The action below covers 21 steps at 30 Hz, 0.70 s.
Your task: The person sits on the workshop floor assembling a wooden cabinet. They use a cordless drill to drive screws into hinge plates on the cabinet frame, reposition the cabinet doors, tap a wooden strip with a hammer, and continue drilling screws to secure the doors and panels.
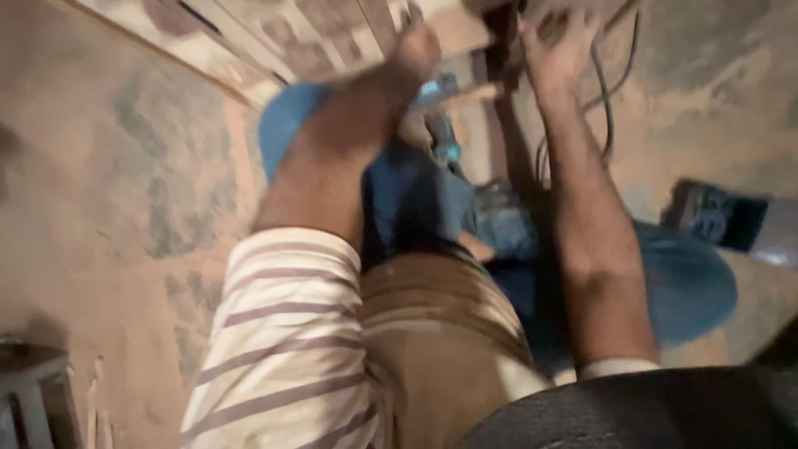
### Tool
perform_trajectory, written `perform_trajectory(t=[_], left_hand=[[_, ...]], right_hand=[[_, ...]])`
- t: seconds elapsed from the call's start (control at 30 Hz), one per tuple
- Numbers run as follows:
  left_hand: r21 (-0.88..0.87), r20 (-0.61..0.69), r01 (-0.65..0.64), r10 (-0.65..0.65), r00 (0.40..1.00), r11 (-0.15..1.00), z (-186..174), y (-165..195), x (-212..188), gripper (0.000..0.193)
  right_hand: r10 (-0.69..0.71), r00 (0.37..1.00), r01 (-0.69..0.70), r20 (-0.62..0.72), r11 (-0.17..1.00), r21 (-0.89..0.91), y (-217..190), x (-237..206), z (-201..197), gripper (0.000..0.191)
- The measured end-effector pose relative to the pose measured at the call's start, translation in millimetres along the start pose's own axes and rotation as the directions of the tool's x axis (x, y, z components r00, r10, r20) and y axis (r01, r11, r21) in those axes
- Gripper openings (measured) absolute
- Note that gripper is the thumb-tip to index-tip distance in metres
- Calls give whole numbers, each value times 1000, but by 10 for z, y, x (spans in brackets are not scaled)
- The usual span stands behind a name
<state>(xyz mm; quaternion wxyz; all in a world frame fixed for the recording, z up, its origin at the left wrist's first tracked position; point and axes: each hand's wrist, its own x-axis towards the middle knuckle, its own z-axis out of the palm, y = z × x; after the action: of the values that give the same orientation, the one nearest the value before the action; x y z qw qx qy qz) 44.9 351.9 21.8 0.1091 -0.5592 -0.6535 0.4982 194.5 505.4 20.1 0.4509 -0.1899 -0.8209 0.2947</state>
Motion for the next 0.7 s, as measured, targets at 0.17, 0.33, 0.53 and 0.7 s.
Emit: perform_trajectory(t=[0.17,0.33,0.53,0.7], left_hand=[[-3,62,10,-10,998,1000,-174,-130,-94,30],[-164,77,39,-27,997,986,-271,-201,-167,31],[-230,66,35,-20,998,973,-299,-207,-185,31],[-111,25,23,-21,999,994,-263,-188,-164,29]], right_hand=[[238,969,-240,70,971,22,-192,86,-74,54],[231,972,-228,43,972,-49,-270,111,-98,53],[193,981,-193,21,981,-9,-327,104,-137,47],[204,978,-204,31,979,-22,-315,89,-131,50]])
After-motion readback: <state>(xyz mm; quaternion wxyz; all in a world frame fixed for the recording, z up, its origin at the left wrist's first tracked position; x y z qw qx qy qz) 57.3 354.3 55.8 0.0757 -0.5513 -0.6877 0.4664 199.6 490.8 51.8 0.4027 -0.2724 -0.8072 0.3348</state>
